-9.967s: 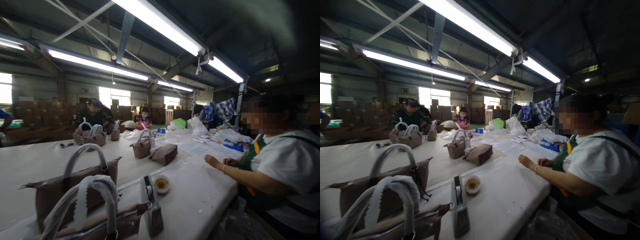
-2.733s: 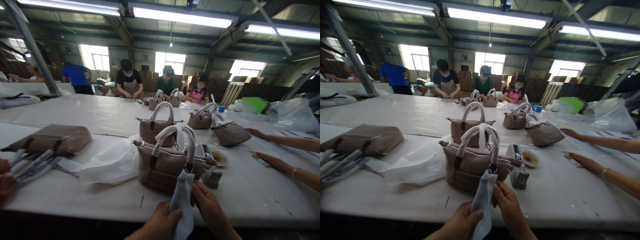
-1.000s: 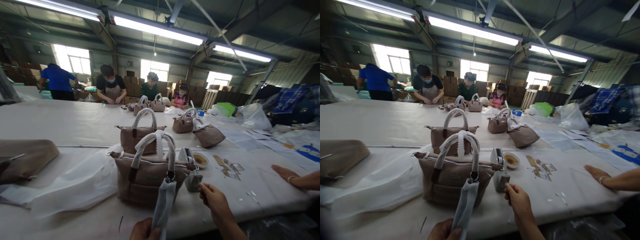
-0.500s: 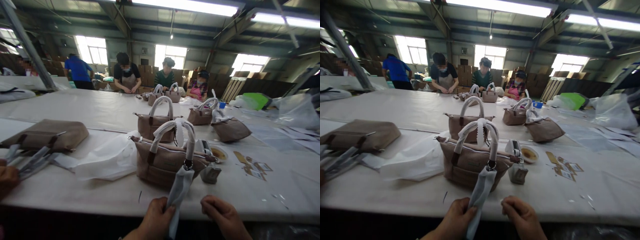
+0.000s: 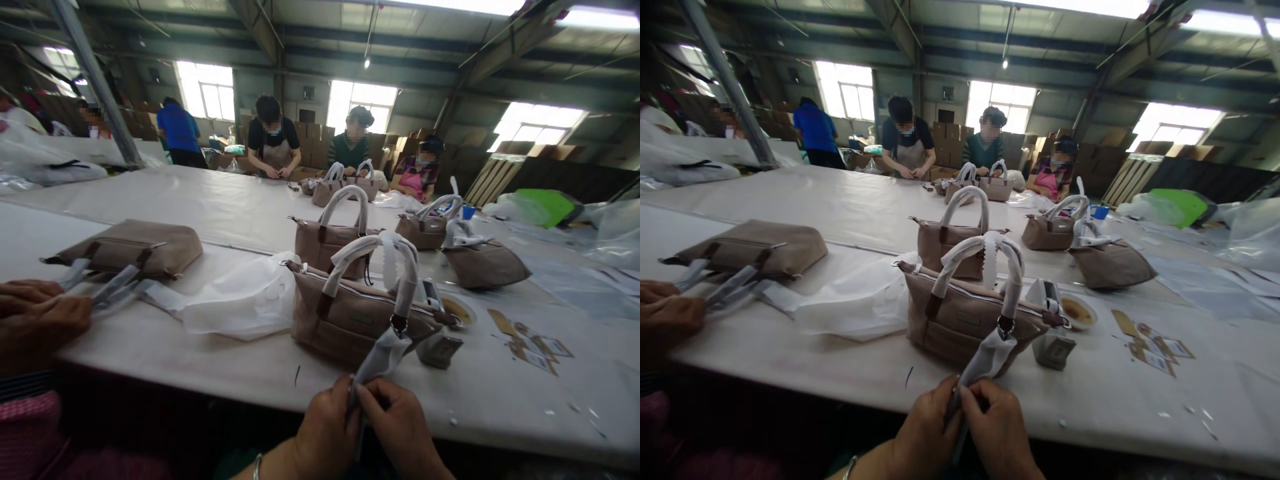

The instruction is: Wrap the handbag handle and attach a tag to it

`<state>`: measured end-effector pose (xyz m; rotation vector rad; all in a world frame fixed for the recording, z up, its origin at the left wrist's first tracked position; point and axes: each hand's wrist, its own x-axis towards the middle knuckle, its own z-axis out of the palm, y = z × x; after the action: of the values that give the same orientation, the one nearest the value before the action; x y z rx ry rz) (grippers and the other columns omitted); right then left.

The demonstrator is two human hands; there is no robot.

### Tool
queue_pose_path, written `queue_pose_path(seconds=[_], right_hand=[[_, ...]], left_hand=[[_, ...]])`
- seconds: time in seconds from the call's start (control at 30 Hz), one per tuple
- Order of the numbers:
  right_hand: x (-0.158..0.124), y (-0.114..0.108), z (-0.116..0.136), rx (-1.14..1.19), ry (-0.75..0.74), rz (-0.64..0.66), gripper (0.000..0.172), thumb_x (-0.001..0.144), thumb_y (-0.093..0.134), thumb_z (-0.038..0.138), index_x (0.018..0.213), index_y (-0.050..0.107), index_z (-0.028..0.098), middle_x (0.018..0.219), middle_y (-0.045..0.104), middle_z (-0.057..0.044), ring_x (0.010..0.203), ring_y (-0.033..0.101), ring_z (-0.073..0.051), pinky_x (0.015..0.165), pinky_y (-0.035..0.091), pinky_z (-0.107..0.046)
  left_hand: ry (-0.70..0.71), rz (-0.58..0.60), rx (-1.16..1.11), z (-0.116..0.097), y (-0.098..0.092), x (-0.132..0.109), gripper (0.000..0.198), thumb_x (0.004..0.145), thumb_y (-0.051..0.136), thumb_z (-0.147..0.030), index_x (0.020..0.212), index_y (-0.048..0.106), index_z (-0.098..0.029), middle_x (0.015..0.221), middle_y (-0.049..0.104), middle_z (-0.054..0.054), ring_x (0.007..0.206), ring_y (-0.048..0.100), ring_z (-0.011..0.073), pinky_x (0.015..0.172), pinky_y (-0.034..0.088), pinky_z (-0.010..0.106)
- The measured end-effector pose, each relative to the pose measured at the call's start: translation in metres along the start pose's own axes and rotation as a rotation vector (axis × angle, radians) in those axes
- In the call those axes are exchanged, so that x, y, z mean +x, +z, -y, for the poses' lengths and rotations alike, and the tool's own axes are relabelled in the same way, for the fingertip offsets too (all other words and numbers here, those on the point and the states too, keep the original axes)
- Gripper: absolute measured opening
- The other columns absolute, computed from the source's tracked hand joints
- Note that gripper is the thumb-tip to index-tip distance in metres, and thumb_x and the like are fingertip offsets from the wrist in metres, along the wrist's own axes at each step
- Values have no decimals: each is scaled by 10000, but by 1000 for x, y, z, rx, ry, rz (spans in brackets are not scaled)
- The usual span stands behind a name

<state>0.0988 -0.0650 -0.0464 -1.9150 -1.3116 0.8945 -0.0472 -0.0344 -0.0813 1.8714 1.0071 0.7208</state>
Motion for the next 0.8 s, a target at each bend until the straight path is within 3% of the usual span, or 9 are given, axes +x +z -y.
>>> queue_pose_path(seconds=[0.07,0.17,0.23,0.3,0.43,0.57,0.67,0.8], right_hand=[[0,1,4,-6,9,-15,391,817,533,549,678,685,218,699,703,-30,713,632,-208,693,454,-305],[0,2,9,-3,26,-36,402,806,521,552,664,675,208,678,690,-27,693,619,-200,680,444,-302],[0,2,10,1,31,-45,400,794,524,548,653,669,203,662,681,-27,683,614,-199,673,439,-301],[0,3,8,9,23,-53,409,787,519,552,650,670,198,652,676,-31,677,612,-201,669,440,-304],[-1,1,2,89,-21,-3,396,803,518,533,760,721,195,741,721,-41,734,645,-210,720,470,-305],[-4,-4,3,117,-62,1,327,827,529,435,766,735,188,752,734,-45,750,659,-203,722,479,-289],[-3,-5,8,96,-72,-49,243,810,560,316,746,748,175,732,741,-51,724,668,-191,683,474,-268],[2,-6,9,61,-44,-149,172,765,612,241,733,771,185,735,762,-49,721,691,-186,672,467,-255]], left_hand=[[128,-122,135,14,6,-4,488,958,449,-318,1390,446,-90,874,737,177,747,709,276,684,553,343],[396,-210,278,28,9,-5,626,968,402,-242,1525,157,-96,873,743,150,708,719,266,621,595,347],[521,-238,305,29,9,-3,620,976,383,-200,1537,127,-133,895,744,135,725,726,233,627,611,309],[566,-284,315,25,7,-1,568,979,376,-184,1522,213,-151,924,746,134,753,732,218,653,623,294],[503,-346,233,18,3,2,477,961,425,-192,1436,415,-160,1062,743,135,902,739,213,786,631,289],[379,-264,35,16,0,4,413,918,530,-214,1328,573,-202,1131,736,81,1000,720,191,894,583,242],[219,-177,-75,15,-4,10,339,884,602,-285,1212,675,-234,1098,747,43,984,724,206,883,582,244],[70,-192,-132,13,-5,17,280,844,643,-402,1052,754,-252,1014,769,20,927,738,227,856,595,255]])
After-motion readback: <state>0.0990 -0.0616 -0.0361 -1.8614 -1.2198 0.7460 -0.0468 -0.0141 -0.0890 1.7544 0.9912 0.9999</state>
